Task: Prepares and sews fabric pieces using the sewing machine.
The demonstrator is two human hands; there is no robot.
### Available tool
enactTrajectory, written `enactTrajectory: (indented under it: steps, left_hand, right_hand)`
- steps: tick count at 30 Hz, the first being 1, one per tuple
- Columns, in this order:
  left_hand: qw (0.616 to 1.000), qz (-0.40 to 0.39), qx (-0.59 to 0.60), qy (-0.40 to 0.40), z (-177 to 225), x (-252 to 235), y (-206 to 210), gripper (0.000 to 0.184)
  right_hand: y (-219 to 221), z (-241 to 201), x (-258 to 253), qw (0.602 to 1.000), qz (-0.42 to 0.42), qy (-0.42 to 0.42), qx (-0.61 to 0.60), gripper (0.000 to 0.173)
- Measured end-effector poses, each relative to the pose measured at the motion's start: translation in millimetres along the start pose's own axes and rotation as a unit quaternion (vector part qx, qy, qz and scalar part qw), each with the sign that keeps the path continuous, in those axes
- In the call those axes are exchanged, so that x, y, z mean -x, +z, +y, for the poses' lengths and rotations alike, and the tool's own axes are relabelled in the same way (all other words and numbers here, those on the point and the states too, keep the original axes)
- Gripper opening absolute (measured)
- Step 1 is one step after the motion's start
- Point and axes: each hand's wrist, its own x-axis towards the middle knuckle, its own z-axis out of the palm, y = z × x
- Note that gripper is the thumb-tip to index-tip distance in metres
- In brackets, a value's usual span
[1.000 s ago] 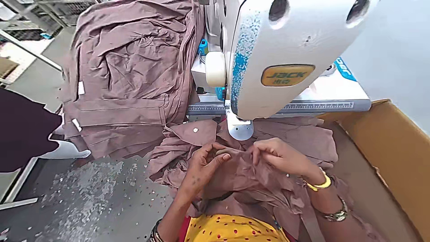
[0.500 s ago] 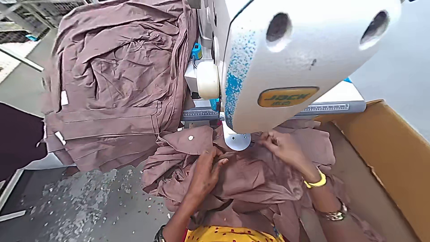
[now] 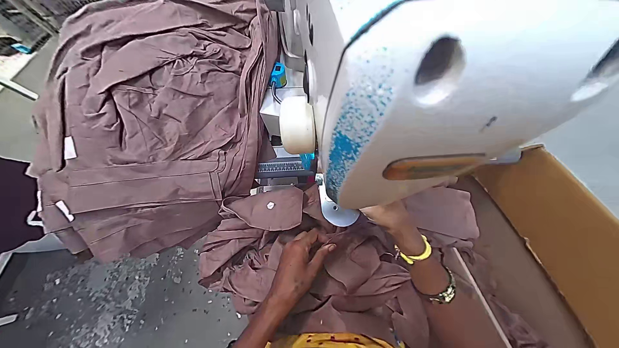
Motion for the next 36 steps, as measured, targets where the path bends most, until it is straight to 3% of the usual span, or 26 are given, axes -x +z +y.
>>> enactTrajectory:
  steps: [2,6,8,12,15,19,29,32,34,36]
  left_hand:
    - [0.999,-0.015,0.041,0.031,11.8,-1.2,1.1,0.025]
    - [0.988,-0.008,0.133,0.073,30.7,0.7,-12.2,0.019]
    - [0.983,0.007,0.166,0.073,36.2,0.9,-18.9,0.016]
    - [0.978,0.041,0.188,0.08,47.3,-20.1,-28.4,0.017]
    - [0.989,0.052,0.132,0.047,46.2,-48.5,-33.5,0.039]
    - [0.994,0.067,0.081,0.012,45.8,-64.6,-39.7,0.053]
    - [0.989,0.102,0.102,0.016,44.7,-61.7,-32.5,0.045]
    - [0.986,0.088,0.135,0.046,40.7,-45.6,-31.4,0.036]
    - [0.981,0.02,0.182,0.07,32.4,-26.4,-29.0,0.036]
    - [0.981,-0.057,0.164,0.089,21.9,-8.1,-22.8,0.049]
  right_hand:
    - [-8.5,6.4,2.6,0.997,-0.039,0.016,-0.07,0.036]
    - [-39.4,28.7,26.2,0.957,-0.268,0.081,-0.074,0.062]
    - [-36.6,31.4,42.9,0.955,-0.287,0.064,-0.036,0.038]
    - [-35.4,12.3,37.5,0.986,-0.166,0.019,-0.011,0.028]
    - [-31.1,10.5,17.7,0.994,-0.097,0.039,0.024,0.022]
    - [-30.1,6.1,7.8,0.994,-0.094,0.048,-0.007,0.008]
    - [-22.4,13.8,8.2,0.998,-0.053,0.007,-0.016,0.01]
    - [-42.3,15.3,1.4,0.995,-0.05,0.002,0.091,0.023]
    - [-60.5,22.4,-8.5,0.975,0.037,-0.022,0.218,0.026]
    - [-73.3,38.7,-22.0,0.933,0.112,-0.062,0.337,0.02]
